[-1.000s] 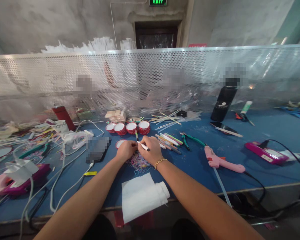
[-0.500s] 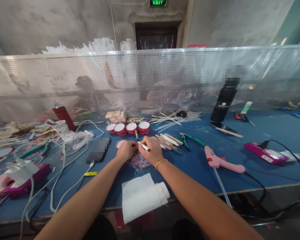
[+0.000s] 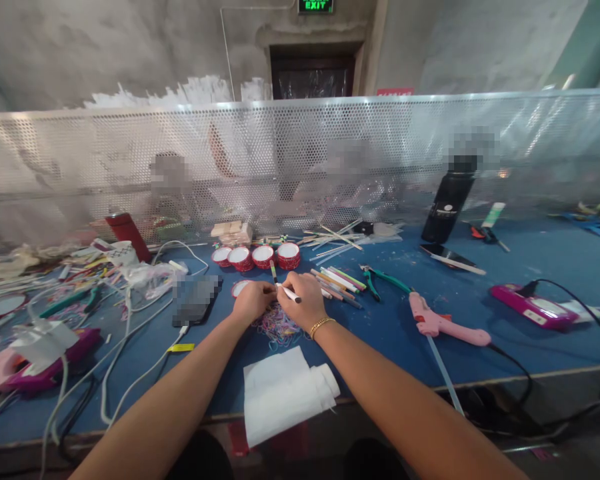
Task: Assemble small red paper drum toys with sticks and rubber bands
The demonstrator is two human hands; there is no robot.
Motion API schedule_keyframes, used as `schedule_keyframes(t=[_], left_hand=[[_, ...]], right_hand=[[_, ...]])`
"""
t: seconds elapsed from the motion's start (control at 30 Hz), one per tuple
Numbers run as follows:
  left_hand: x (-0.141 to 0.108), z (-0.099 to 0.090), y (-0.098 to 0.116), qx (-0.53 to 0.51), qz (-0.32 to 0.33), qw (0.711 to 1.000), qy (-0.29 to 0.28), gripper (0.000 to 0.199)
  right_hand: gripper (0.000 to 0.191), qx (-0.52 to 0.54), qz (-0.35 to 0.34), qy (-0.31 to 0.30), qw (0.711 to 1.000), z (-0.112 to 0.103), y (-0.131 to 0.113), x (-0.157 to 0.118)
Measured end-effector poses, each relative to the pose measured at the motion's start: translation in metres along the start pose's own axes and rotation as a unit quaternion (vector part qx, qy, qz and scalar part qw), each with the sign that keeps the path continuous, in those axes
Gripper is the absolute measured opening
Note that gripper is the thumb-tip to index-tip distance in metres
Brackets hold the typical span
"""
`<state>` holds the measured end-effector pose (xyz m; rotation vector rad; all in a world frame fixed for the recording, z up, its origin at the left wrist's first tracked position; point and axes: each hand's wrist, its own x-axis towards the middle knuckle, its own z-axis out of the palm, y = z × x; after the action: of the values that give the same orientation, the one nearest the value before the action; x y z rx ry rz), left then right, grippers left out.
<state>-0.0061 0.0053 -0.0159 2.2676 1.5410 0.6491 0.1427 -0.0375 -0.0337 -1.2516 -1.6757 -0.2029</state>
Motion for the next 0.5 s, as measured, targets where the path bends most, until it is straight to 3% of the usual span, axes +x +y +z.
schedule_keyframes(t=[0.5], left_hand=[[-0.0015,-0.0010,0.0018,-0.004,-0.004,1.000,-0.006,0.014]], right_hand=[[0.017,-0.003,0.018,0.001,1.000,-0.0029,-0.0012,0.0012]])
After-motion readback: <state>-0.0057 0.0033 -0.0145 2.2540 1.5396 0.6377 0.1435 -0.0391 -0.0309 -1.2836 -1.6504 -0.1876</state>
